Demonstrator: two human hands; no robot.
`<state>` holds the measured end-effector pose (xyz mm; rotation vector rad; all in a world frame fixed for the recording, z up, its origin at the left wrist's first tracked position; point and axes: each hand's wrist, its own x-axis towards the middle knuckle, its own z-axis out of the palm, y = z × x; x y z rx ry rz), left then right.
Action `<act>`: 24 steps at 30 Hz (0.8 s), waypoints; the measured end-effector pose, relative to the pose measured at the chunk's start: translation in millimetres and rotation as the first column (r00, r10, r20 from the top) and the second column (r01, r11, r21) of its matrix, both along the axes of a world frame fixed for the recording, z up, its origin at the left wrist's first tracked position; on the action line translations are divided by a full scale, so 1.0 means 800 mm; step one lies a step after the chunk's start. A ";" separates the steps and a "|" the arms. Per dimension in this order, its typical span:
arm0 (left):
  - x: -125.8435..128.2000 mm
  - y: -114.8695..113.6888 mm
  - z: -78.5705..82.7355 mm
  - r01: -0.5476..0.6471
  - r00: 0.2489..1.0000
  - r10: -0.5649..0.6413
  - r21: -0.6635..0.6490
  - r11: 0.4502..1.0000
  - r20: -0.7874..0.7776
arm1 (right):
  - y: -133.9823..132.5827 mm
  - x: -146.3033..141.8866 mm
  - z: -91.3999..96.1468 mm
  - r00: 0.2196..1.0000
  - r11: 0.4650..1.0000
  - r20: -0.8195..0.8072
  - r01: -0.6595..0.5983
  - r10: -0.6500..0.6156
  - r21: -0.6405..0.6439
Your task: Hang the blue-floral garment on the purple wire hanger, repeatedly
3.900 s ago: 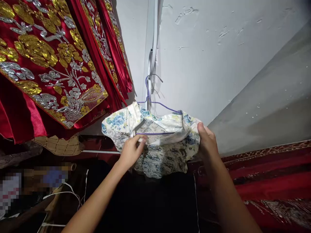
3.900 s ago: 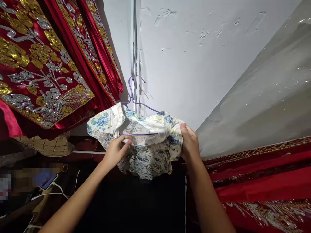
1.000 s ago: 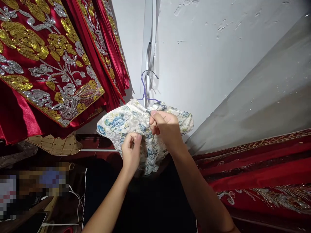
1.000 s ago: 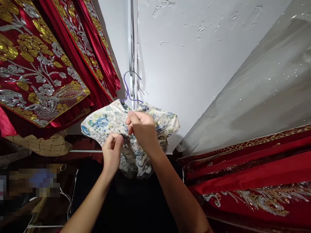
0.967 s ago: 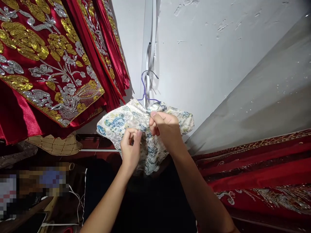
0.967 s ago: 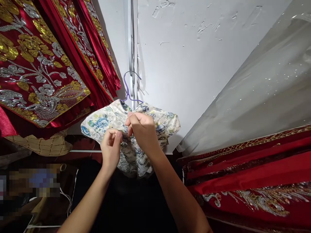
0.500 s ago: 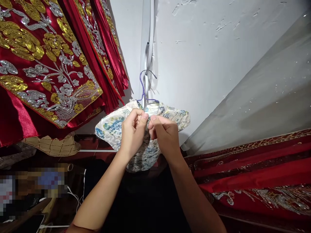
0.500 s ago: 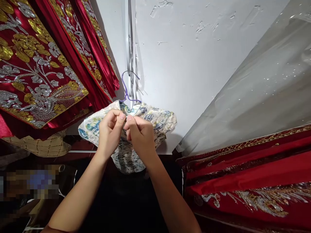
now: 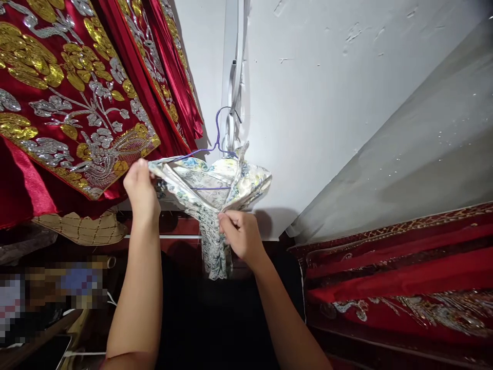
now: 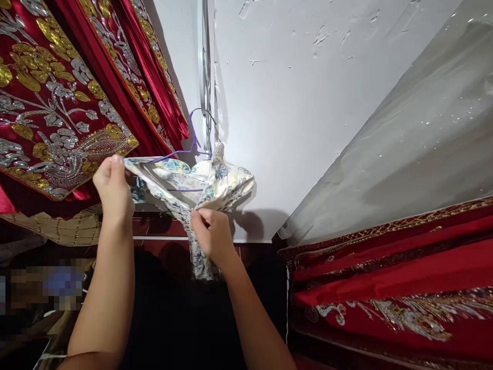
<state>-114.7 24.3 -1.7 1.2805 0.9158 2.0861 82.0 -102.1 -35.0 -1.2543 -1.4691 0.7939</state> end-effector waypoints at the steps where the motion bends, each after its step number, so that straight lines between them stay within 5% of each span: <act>1: -0.011 0.006 -0.012 0.067 0.991 -0.057 -0.078 0.995 0.119 | -0.005 -0.005 -0.002 1.000 1.000 0.004 -0.027 0.027 0.000; 4: -0.020 0.006 -0.057 0.234 0.932 -0.136 -0.272 0.933 0.335 | -0.018 -0.022 -0.011 0.990 0.992 -0.081 -0.117 0.114 -0.036; 9: 0.008 -0.024 -0.116 0.163 0.964 -0.090 -0.289 0.943 0.249 | -0.042 -0.013 -0.033 0.968 0.987 -0.249 -0.053 0.014 -0.151; 12: 0.010 -0.031 -0.110 0.078 0.997 -0.071 -0.179 0.981 0.042 | -0.054 0.015 -0.039 0.957 0.989 -0.283 0.017 -0.058 -0.146; 16: -0.003 -0.006 -0.078 0.113 0.939 -0.108 -0.003 0.994 -0.328 | -0.046 0.034 -0.034 0.959 0.993 -0.281 -0.003 -0.031 -0.120; 18: -0.006 0.011 -0.071 0.121 0.979 -0.123 -0.018 0.992 -0.161 | -0.031 0.028 -0.030 0.959 0.992 -0.282 -0.045 0.011 -0.115; 20: -0.007 0.021 -0.075 0.143 0.975 -0.127 -0.079 0.987 0.184 | -0.013 0.012 -0.029 0.959 0.989 -0.278 -0.085 0.049 -0.120; 22: -0.008 0.021 -0.088 0.250 0.831 -0.120 -0.173 0.952 0.543 | 0.001 -0.007 -0.034 0.960 0.986 -0.269 -0.110 0.074 -0.122; 24: -0.009 0.011 -0.107 0.386 0.668 -0.080 -0.252 0.888 0.740 | 0.009 -0.023 -0.045 0.959 0.984 -0.268 -0.127 0.089 -0.127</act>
